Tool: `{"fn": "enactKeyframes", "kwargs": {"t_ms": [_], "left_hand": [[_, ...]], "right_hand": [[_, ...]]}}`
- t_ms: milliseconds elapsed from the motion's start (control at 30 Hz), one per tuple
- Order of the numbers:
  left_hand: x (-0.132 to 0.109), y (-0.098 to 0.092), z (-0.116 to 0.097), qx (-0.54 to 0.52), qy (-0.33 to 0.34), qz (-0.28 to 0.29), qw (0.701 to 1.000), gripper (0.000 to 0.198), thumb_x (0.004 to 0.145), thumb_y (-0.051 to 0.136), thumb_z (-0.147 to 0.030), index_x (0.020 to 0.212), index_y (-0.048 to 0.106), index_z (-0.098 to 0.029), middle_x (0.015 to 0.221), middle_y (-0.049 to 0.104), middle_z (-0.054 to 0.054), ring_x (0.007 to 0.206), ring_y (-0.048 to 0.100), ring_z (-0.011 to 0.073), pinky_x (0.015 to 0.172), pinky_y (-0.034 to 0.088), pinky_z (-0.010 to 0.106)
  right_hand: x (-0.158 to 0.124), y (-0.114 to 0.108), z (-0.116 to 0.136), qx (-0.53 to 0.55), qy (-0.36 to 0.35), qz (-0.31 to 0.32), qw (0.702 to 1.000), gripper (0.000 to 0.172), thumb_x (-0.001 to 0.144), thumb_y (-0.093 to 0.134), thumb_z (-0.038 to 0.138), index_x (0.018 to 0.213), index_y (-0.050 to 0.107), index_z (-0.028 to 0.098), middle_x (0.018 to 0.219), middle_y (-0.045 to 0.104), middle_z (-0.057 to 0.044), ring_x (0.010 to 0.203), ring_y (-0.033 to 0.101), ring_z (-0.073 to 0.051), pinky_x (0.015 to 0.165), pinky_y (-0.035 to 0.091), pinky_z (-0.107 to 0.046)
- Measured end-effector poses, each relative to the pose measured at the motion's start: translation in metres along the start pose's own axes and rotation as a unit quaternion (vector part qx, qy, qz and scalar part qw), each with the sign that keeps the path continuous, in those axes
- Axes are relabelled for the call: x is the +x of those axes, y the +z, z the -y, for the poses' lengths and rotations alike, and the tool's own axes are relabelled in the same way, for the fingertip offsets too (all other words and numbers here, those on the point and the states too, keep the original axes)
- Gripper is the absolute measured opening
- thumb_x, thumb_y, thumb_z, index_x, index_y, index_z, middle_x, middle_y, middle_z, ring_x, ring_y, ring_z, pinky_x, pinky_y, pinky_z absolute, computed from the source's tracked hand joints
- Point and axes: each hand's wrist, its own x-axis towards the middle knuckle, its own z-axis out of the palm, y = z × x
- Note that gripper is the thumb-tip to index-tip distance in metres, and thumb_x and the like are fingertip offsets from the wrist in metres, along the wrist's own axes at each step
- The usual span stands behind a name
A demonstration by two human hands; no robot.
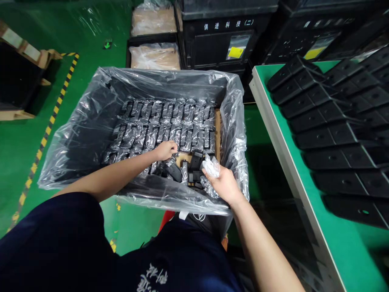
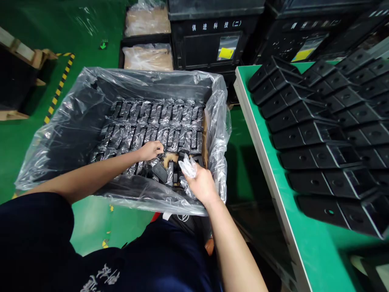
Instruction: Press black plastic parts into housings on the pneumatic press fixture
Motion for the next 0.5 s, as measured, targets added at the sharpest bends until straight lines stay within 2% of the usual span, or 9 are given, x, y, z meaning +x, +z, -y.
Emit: {"fn": "enactKeyframes", "kwargs": {"t_ms": [133, 300, 433, 500], "left_hand": [[-0.009, -0.005, -0.021, -0.105, 0.025, -0.019, 0.994, 0.015, 0.083, 0.051, -0.031, 0.076, 0.053, -0.018, 0.073, 0.063, 0.001, 0.066, 0.057, 0.0125, 0.064, 0.046, 0.024], [-0.001, -0.015, -0.040, -0.189, 0.010, -0.123, 0.974, 0.011, 0.088, 0.039, -0.026, 0.080, 0.041, -0.020, 0.064, 0.051, -0.003, 0.051, 0.043, 0.0081, 0.053, 0.038, 0.021], [-0.001, -0.030, -0.051, -0.212, 0.012, -0.164, 0.963, 0.009, 0.086, 0.047, -0.023, 0.079, 0.043, -0.019, 0.059, 0.045, -0.005, 0.051, 0.042, 0.0080, 0.052, 0.035, 0.021], [-0.005, -0.037, -0.064, -0.219, 0.017, -0.171, 0.960, 0.010, 0.083, 0.051, -0.019, 0.075, 0.044, -0.019, 0.056, 0.044, -0.005, 0.052, 0.043, 0.0081, 0.053, 0.035, 0.021]], "right_hand": [[0.002, 0.001, -0.002, -0.001, -0.010, 0.003, 1.000, 0.020, 0.085, 0.060, 0.035, 0.099, 0.068, 0.023, 0.100, 0.074, -0.008, 0.100, 0.069, -0.029, 0.090, 0.054, -0.046], [0.002, 0.001, -0.002, -0.011, -0.010, 0.007, 1.000, 0.020, 0.086, 0.058, 0.035, 0.099, 0.068, 0.023, 0.100, 0.074, -0.007, 0.099, 0.069, -0.029, 0.088, 0.055, -0.045], [0.003, 0.001, -0.002, -0.020, -0.012, 0.009, 1.000, 0.017, 0.084, 0.059, 0.032, 0.094, 0.068, 0.022, 0.096, 0.074, -0.008, 0.097, 0.069, -0.031, 0.086, 0.055, -0.046], [0.003, 0.001, -0.002, -0.016, -0.007, 0.006, 1.000, 0.016, 0.084, 0.059, 0.033, 0.093, 0.067, 0.022, 0.096, 0.074, -0.009, 0.097, 0.069, -0.032, 0.086, 0.055, -0.047]]}}
